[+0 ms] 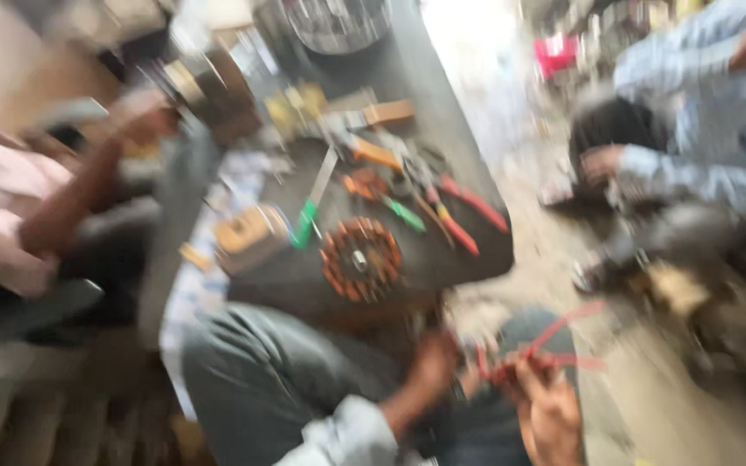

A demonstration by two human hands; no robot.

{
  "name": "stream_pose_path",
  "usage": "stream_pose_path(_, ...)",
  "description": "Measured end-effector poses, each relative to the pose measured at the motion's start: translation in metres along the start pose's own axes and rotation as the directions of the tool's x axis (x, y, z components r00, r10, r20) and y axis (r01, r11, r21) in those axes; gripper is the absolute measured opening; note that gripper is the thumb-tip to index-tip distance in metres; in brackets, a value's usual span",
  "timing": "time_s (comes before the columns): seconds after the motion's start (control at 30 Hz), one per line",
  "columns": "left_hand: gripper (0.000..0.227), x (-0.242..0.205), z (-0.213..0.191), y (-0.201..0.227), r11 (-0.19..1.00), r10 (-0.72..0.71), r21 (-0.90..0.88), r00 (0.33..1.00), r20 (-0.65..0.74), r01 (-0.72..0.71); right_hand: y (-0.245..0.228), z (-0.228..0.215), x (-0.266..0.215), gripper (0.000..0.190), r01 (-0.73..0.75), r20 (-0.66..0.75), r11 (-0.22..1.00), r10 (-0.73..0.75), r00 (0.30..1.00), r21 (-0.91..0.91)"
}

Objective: The person repairs an electrical motor stator by stripping wire insulation, twisting and connecting wires, and securing them with tape. They use pliers, a screwdriver, and electrical tape to complete the connections.

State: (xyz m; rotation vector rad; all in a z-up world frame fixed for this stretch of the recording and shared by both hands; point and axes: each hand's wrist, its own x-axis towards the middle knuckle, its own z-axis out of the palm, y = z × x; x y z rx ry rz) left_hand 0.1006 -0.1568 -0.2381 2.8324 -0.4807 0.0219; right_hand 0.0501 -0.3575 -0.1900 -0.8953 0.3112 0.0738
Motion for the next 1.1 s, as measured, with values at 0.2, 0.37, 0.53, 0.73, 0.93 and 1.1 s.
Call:
stream_pose_path(0.2, 0.029, -0.024, -0.08, 0.066, 0.718, -0.243, -0.694, 0.954, -0.173, 0.057, 0.055, -0.015, 0.04, 0.02, 0.108, 0.096, 0.983, -0.095, 0.991, -0.146)
stream_pose_path(0.37, 0.07, -0.019, -0.157, 0.093, 0.793, -0.029, -0.58, 0.941, -0.338, -0.184, 0.024, 0.006, 0.033, 0.02, 0.245, 0.202, 0.966, -0.224, 0.953, -0.085)
stream_pose_path(0.53, 0.086, -0.028, -0.214, 0.134, 0.717, 0.087, -0.668, 0.976, -0.198, -0.199, -0.055, 0.004, 0.02, 0.017, 0.31, 0.061, 0.929, -0.304, 0.951, -0.201)
stream_pose_path(0.73, 0.049, -0.061, -0.244, 0.125, 0.833, 0.036, -0.42, 0.793, -0.608, -0.36, -0.118, -0.091, -0.059, 0.02, 0.224, -0.215, 0.781, -0.414, 0.885, -0.583)
stream_pose_path(0.93, 0.044, -0.07, -0.302, -0.015, 0.961, -0.272, -0.197, 0.772, -0.574, 0.192, -0.157, -0.137, -0.098, 0.024, 0.007, -0.325, 0.569, -0.479, 0.815, -0.822)
stream_pose_path(1.1, 0.05, -0.047, -0.301, -0.046, 0.983, -0.094, -0.185, 0.801, -0.592, -0.022, -0.183, -0.128, -0.084, 0.027, -0.083, -0.304, 0.407, -0.515, 0.802, -0.91)
